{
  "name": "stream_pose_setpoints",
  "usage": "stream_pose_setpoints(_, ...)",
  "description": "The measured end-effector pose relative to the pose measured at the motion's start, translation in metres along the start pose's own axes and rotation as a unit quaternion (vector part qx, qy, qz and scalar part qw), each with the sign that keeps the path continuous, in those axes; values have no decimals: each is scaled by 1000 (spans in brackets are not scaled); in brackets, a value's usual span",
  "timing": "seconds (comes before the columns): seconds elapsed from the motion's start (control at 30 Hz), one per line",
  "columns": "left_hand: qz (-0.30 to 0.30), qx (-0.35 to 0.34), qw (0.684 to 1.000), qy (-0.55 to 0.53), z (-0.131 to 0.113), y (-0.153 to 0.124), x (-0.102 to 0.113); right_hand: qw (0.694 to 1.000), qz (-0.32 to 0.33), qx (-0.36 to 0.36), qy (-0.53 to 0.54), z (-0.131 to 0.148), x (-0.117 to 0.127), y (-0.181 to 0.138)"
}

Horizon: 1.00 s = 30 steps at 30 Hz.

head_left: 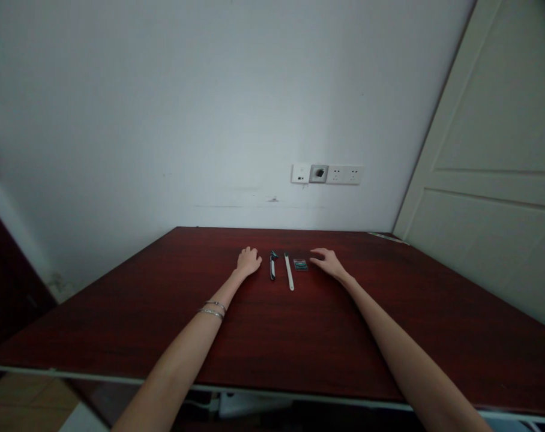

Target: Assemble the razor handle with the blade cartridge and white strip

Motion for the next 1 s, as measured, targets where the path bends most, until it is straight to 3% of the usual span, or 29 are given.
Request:
stream_pose_setpoints(0.1, 26, -38, 997, 59, -2, -1, -11, 989, -44, -29, -136, -17, 14, -5)
stream_pose_setpoints(0.27, 23, -45, 995, 83, -3, -1, -17, 973, -28, -60, -219, -19, 12, -13)
stream_pose_setpoints(0.43, -8, -51, 994, 96, -5, -5, -11, 972, -9, -58, -227, -9, 11, -17)
stream_pose_setpoints(1.0, -7, -56, 995, 84, -9, -8, -4, 974, -1, -58, -221, -7, 16, -18)
Point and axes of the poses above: each hand's wrist, its own y-axis towards the middle knuckle, its own x-axis out of the back of the hand, z = x × y, the point moved 8 cm from there along y, towards the middle knuckle, and after that the axes turned 12 degrees about y, right-handed, at the moved point
